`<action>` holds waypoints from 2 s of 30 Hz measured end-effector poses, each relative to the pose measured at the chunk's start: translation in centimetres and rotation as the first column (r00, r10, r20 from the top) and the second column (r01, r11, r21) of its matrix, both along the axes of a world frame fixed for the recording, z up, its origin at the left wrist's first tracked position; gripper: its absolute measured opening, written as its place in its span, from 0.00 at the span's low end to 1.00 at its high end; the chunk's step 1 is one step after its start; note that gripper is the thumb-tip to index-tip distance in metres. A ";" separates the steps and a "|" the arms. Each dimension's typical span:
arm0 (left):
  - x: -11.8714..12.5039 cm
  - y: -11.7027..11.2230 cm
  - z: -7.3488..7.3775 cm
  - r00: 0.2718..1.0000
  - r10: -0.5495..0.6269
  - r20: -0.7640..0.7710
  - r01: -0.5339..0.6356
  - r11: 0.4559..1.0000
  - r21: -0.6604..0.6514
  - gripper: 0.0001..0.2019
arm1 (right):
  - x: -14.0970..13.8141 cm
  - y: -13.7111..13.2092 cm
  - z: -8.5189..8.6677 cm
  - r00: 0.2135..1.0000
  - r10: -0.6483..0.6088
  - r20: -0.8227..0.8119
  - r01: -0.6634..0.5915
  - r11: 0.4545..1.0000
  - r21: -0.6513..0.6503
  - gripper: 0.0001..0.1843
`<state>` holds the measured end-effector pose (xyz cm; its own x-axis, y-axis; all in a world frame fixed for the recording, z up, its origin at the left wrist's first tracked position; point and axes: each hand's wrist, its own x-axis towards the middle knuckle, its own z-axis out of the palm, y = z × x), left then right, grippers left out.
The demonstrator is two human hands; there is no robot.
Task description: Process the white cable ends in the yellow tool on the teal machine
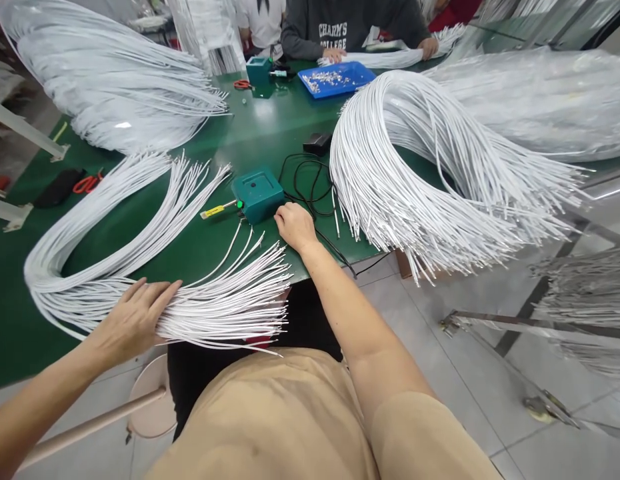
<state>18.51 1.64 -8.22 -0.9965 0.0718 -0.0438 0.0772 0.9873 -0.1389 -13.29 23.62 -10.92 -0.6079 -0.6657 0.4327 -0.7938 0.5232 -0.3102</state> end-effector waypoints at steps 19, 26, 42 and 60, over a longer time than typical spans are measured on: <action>0.2 2.2 1.9 0.999 -0.033 0.019 0.031 0.996 0.081 0.33 | 11.6 -5.5 6.2 0.749 0.598 0.285 -0.630 0.776 0.030 0.20; -1.2 1.7 2.7 0.992 0.124 0.039 -0.130 0.953 0.274 0.15 | 17.5 -4.7 6.5 0.777 0.539 0.326 -0.628 0.697 0.345 0.45; -8.1 -9.7 2.4 0.751 0.643 0.146 -0.658 0.715 0.237 0.53 | 14.5 -5.0 5.9 0.698 0.565 0.439 -0.709 0.628 0.320 0.25; -14.1 -7.8 2.2 0.781 0.579 0.235 -0.615 0.780 0.120 0.18 | 12.1 -5.7 4.7 0.731 0.473 0.492 -0.651 0.699 0.296 0.17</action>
